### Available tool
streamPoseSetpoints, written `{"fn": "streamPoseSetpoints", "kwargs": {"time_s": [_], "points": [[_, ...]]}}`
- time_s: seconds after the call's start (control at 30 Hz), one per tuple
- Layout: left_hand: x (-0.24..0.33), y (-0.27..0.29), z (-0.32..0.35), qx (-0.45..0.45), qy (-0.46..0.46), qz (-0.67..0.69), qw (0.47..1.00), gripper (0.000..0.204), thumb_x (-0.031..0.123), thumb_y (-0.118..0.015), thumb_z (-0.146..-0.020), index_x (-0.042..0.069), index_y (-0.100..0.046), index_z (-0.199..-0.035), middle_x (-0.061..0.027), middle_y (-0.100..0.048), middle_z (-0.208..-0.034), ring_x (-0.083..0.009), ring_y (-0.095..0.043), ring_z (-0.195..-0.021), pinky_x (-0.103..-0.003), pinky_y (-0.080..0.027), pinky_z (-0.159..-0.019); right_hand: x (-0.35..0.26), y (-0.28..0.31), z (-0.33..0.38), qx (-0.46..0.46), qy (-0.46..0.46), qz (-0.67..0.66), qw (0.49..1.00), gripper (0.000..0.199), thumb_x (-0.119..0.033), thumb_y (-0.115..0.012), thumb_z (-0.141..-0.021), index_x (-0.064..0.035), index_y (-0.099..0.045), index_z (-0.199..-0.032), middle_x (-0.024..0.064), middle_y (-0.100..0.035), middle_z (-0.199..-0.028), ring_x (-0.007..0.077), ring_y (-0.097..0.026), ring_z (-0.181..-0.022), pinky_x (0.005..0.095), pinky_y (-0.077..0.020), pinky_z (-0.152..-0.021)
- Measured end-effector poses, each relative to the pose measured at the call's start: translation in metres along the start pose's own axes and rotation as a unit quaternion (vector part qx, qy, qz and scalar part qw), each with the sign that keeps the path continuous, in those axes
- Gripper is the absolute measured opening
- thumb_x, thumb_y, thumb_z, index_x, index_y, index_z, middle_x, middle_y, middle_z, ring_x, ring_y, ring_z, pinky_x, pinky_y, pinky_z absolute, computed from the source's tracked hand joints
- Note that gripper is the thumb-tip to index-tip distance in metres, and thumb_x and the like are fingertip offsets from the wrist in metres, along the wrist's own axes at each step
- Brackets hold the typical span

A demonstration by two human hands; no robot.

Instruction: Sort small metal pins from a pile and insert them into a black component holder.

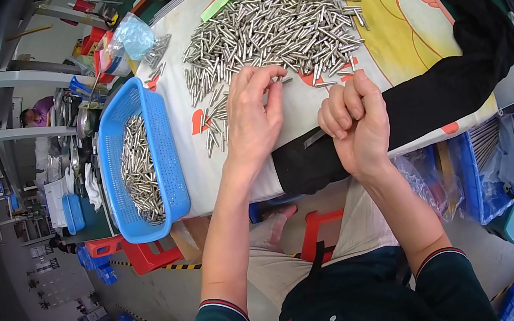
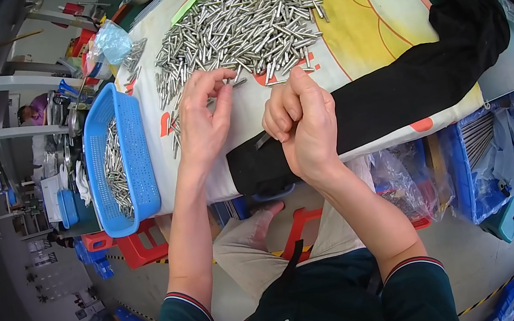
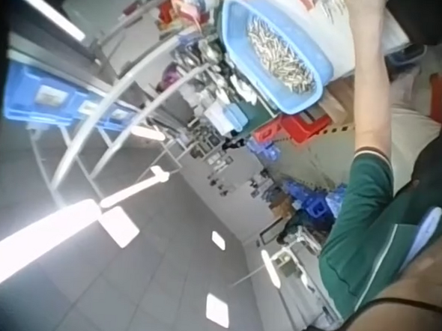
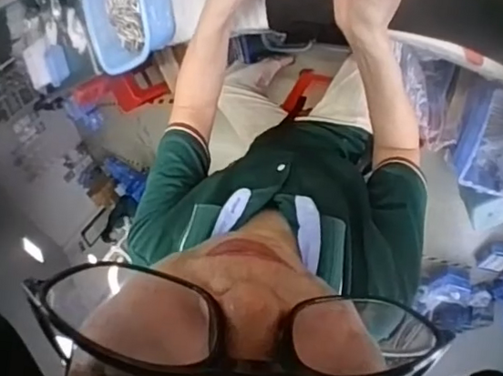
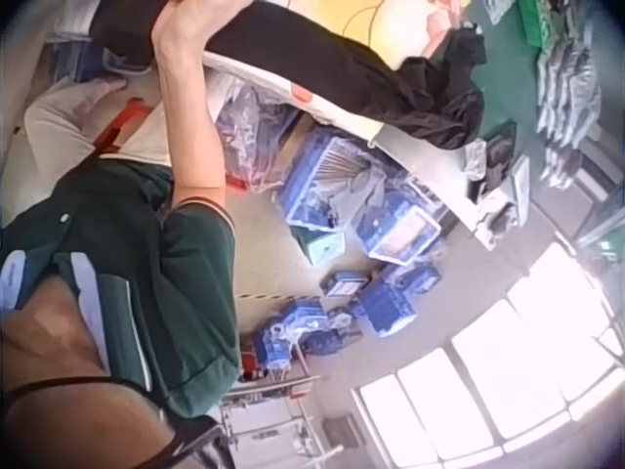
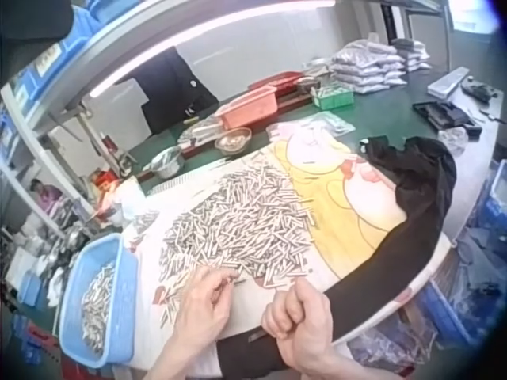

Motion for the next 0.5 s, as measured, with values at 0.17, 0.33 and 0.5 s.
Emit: {"fn": "streamPoseSetpoints", "kwargs": {"time_s": [0.17, 0.33, 0.5], "points": [[-0.004, -0.005, 0.001, -0.011, 0.017, 0.043, 0.999, 0.009, 0.004, -0.061, -0.073, 0.004, -0.060, -0.081, -0.0060, -0.055, -0.080, -0.0225, -0.051, -0.079, -0.033, -0.040, -0.071, 0.000, 0.000, 0.000, 0.000, 0.002, 0.002, 1.000, 0.042, -0.030, -0.034, -0.095, -0.0137, -0.027, -0.057, 0.0001, -0.030, -0.049, 0.0097, -0.023, -0.040, 0.0256, -0.0239, -0.043], [-0.012, 0.000, 0.005, 0.014, -0.013, -0.061, 0.998, 0.005, 0.007, -0.064, -0.070, 0.006, -0.063, -0.075, -0.0031, -0.056, -0.079, -0.0211, -0.051, -0.083, -0.034, -0.036, -0.075, 0.000, 0.000, 0.000, 0.004, 0.000, -0.016, 1.000, 0.045, -0.031, -0.039, -0.094, -0.0102, -0.027, -0.055, 0.0020, -0.031, -0.049, 0.0104, -0.025, -0.043, 0.0259, -0.0244, -0.042], [-0.005, -0.002, 0.002, 0.008, -0.034, -0.100, 0.994, 0.010, 0.005, -0.066, -0.068, 0.003, -0.065, -0.079, -0.0063, -0.060, -0.077, -0.0206, -0.054, -0.073, -0.032, -0.044, -0.068, -0.001, 0.001, 0.000, -0.002, 0.003, -0.016, 1.000, 0.045, -0.031, -0.039, -0.094, -0.0102, -0.027, -0.055, 0.0020, -0.031, -0.049, 0.0104, -0.025, -0.043, 0.0258, -0.0243, -0.042]]}}
Point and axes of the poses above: each hand's wrist, its own z-axis away from the middle knuckle, its own y-axis out of the back of the hand, x = y × z, the point moved 9 cm from there along -z, towards the middle knuckle
